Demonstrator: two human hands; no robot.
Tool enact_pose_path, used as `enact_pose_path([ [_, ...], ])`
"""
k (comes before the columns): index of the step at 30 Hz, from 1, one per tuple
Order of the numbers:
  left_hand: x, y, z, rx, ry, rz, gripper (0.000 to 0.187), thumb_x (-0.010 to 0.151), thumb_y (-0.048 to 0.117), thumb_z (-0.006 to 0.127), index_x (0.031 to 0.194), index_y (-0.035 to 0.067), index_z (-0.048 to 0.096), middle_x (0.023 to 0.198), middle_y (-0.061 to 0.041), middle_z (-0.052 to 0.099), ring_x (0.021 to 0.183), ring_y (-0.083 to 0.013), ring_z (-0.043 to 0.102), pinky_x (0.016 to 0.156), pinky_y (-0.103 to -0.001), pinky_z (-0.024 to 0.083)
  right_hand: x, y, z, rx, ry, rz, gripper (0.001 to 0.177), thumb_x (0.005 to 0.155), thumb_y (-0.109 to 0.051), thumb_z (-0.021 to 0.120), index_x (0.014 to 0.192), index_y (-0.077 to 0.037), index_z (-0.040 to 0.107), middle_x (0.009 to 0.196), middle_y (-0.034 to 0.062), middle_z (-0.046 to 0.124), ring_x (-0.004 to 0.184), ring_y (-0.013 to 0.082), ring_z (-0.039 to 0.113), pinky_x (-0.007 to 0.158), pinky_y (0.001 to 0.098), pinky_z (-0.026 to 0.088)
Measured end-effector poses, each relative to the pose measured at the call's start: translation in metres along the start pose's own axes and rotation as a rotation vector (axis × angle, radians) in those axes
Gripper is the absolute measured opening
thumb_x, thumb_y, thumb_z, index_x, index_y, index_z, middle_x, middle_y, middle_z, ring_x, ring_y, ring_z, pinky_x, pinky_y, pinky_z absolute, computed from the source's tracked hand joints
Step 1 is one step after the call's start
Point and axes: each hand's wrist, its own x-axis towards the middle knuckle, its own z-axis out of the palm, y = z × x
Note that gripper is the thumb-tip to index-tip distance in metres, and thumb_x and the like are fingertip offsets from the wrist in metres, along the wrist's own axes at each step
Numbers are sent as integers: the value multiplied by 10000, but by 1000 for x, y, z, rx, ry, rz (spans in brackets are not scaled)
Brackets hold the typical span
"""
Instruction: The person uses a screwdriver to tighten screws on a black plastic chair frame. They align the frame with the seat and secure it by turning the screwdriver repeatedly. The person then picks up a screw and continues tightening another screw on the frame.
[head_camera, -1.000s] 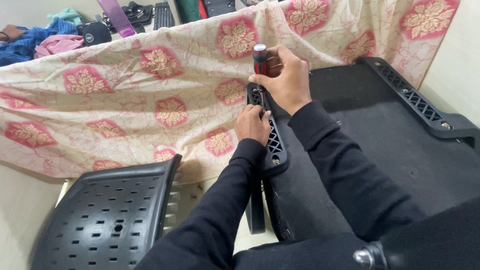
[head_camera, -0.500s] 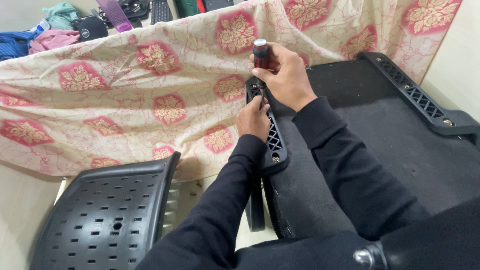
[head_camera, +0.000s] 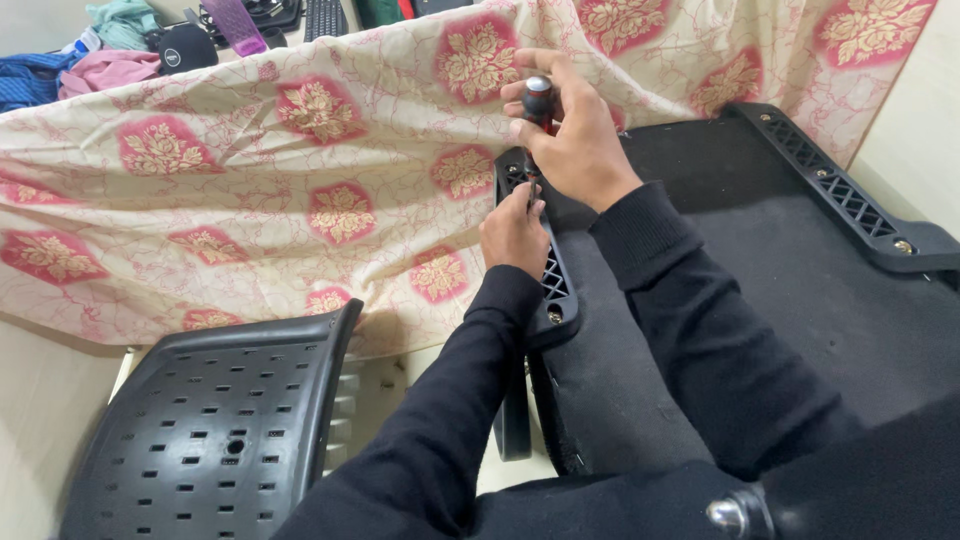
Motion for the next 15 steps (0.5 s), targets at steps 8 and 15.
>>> enact_pose_path([
  [8,0,3,2,73,-75,-103,162,952,104,656,1110,74,641,953,-160,742,889,-389,707,768,-502,525,-5,0,2,-47,22,-56,445,940,24,795,1328,-67,597,1134,68,758,1068,136,760,936,286,647],
  [15,-1,-7,5,192,42,25,164,847,207,755,836,71,665,820,-98,663,871,-338,658,759,-461,518,-3,-4,9,-365,205,-12,515,820,-165,954,1212,-116,624,954,34,738,837,124,761,699,289,635],
])
